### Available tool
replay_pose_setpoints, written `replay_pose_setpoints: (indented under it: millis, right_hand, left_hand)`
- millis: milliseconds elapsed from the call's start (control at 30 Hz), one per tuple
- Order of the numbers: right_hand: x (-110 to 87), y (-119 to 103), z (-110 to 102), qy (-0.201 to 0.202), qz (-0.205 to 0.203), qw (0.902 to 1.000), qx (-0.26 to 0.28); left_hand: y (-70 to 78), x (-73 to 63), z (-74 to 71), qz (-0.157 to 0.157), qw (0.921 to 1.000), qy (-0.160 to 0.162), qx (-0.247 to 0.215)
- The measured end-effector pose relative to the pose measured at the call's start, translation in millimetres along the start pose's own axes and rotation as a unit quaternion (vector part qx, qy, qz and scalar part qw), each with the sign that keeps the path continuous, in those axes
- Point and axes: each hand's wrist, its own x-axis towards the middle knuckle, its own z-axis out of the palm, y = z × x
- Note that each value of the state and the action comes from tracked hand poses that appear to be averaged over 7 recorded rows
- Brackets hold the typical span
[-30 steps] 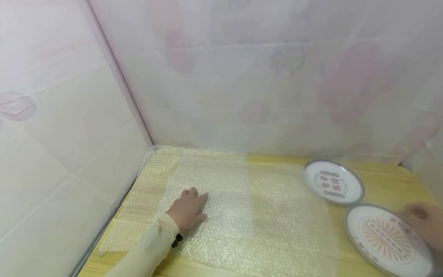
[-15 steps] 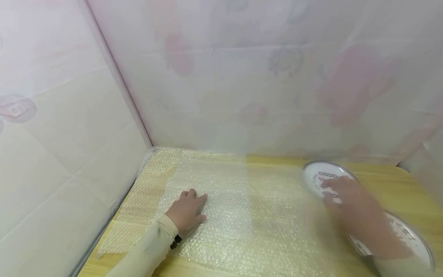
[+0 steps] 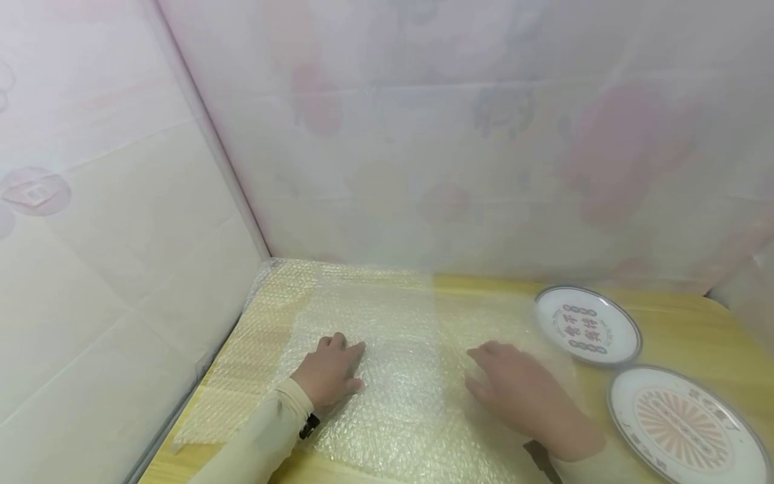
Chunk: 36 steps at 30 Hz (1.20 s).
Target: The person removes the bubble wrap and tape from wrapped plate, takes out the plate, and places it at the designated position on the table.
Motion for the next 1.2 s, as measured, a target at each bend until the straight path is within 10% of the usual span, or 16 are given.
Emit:
replay_pose_setpoints:
  millis: [333, 867, 1200]
  right_hand:
    - [12.0, 6, 31, -0.101, 0.003, 0.9947, 0.016]
    - [20.9, 5, 42, -0.090, -0.026, 0.9954, -0.021]
    - [20.9, -1, 42, -0.092, -0.022, 0.9953, -0.020]
  left_hand:
    - [-6.5, -5.2, 0.4, -0.002, 1.0000, 0.001, -0.008]
    - [-25.5, 0.6, -10.0, 0.024, 0.9986, -0.002, -0.048]
    - [-83.7, -6.2, -43.4, -0.180, 0.9810, 0.025, -0.068]
